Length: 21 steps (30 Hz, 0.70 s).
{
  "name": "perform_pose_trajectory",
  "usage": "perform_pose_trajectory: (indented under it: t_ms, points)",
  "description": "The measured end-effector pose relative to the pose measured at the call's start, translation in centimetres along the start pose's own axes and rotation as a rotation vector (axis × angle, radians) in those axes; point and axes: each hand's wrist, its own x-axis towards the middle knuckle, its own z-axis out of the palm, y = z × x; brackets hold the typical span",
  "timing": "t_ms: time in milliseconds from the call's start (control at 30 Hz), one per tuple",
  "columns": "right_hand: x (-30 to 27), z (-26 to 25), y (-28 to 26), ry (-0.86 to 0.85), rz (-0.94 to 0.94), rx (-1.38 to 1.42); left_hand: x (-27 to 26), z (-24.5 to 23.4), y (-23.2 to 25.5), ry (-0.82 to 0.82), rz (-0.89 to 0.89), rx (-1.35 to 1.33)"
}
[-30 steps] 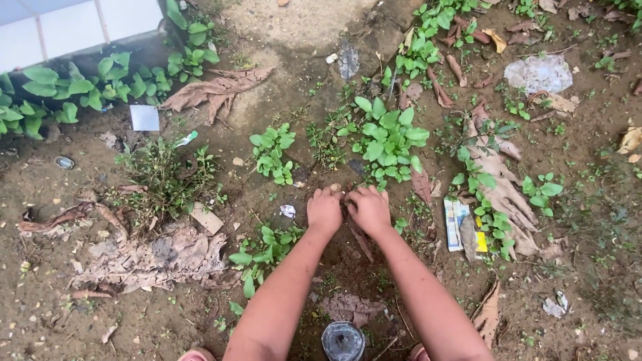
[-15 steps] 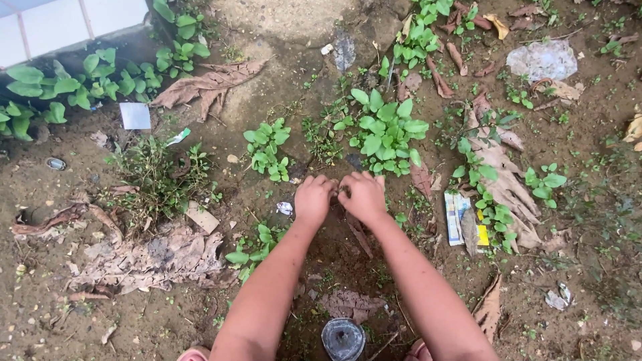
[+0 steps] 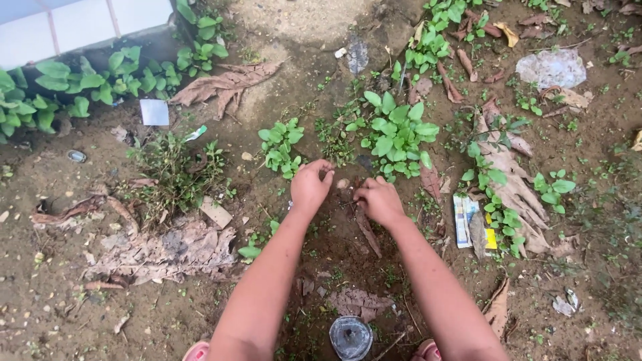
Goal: Pulling small weeds and grass from the soil by hand in a garden area
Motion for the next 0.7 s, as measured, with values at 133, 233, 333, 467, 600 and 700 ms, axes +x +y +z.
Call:
perform_pose_trajectory:
  t_ms: [133, 233, 333, 467, 600, 700]
  points:
    - [0.2, 3.7, 0.2, 0.063, -0.047, -0.137, -0.6, -1.3, -0.3, -0.019, -0.012, -0.046]
    - [0.7, 3.7, -0.1, 0.062, -0.053, -0.201, -0.7, -0.6, -1.2, -0.075, -0.019, -0.008]
    - [0.7, 2.0, -1.0, 0.006, -0.067, -0.207, -1.4, 0.7, -1.9, -0.182, -0.019, -0.005]
    - [0.1, -0.4, -2.5, -0.093, -0.085, -0.07, -2.1, 2.3, -2.4, -0.352, 0.008, 0.039]
    - [0.1, -0.8, -3.0, -0.076, -0.098, -0.083, -2.4, 5.5, -4.3, -0.43, 0.038, 0.183]
    - [0.2, -1.1, -3.1, -0.043, -0.134, -0.094, -2.8, 5.3, -4.0, -0.459, 0.055, 0.175]
